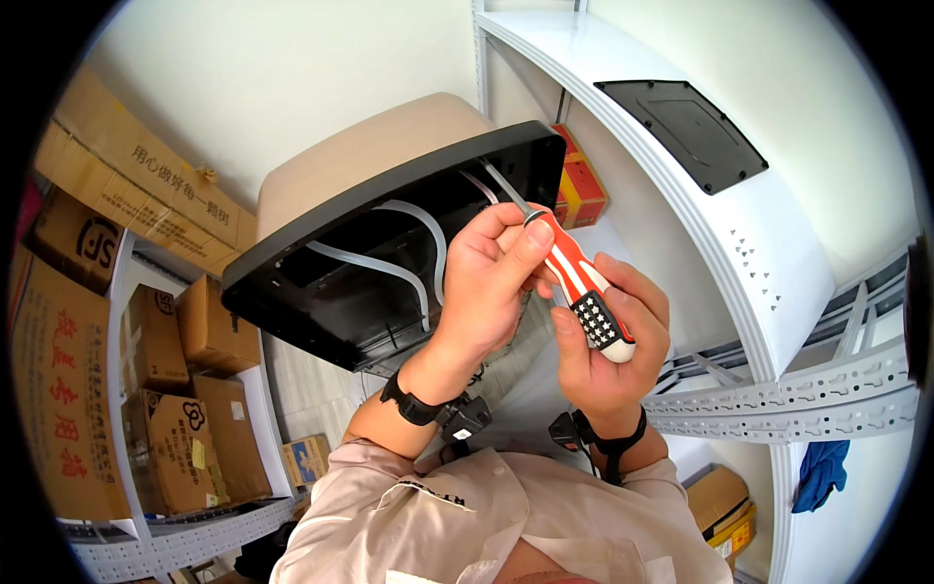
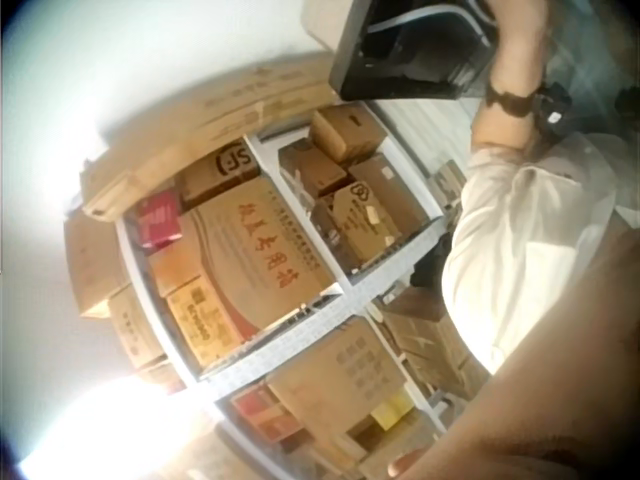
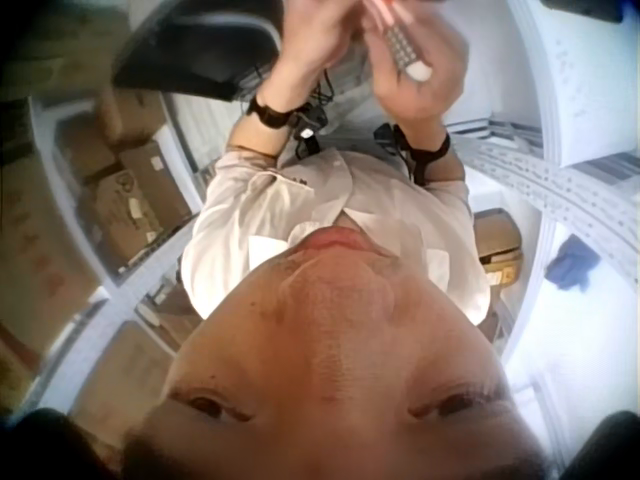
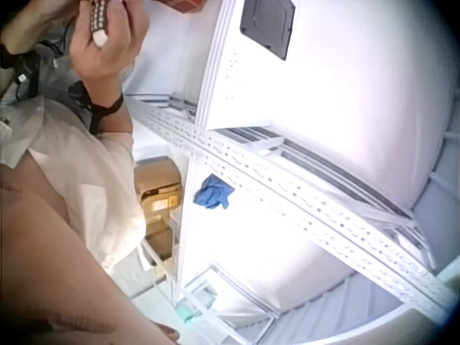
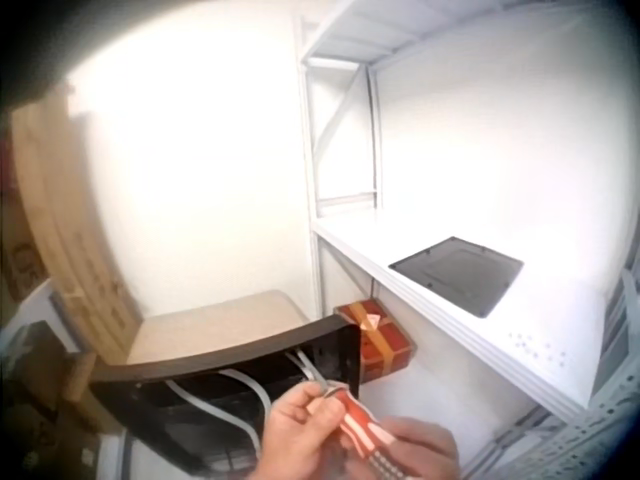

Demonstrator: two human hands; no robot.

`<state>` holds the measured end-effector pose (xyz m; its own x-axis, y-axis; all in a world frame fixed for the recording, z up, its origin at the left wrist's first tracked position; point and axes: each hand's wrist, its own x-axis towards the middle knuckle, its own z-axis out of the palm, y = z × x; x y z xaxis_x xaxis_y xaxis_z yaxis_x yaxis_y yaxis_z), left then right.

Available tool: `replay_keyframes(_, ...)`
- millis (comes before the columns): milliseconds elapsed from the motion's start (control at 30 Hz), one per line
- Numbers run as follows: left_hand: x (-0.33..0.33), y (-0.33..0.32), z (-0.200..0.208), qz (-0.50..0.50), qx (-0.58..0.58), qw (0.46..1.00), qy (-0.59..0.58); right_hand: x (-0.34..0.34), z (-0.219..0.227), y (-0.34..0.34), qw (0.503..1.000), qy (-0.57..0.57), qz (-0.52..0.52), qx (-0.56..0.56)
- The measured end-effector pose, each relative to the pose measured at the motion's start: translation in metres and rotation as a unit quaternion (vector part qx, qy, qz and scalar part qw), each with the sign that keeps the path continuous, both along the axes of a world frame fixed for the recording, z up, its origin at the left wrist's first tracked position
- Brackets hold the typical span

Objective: The person unscrews several screws from the back panel of an electronic device using a screwdriver, removes the panel, and then continues to unscrew internal components.

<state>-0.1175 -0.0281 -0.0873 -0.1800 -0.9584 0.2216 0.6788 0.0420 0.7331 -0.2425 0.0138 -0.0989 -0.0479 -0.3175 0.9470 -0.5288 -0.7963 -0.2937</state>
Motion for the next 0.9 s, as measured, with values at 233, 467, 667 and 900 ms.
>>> replay_keyframes(233, 0.0067, -0.0013, -0.0013, -0.009, -0.009, 1.0, -0.016, 0.0021, 0.0003, 0.0, 1.0, -0.003, 0.005, -0.003)
replay_keyframes(467, 0.0096, -0.0021, -0.004, -0.018, -0.015, 0.999, -0.035, 0.0026, -0.0009, 0.0028, 1.0, -0.008, 0.003, 0.006)
replay_keyframes(667, 0.0079, -0.0022, -0.0019, -0.018, -0.015, 0.999, -0.027, 0.003, -0.001, 0.0035, 1.0, -0.016, 0.002, 0.006)
replay_keyframes(900, 0.0081, -0.0056, -0.0038, -0.015, -0.026, 0.999, -0.024, 0.0041, 0.0, 0.002, 1.0, -0.025, 0.006, 0.008)
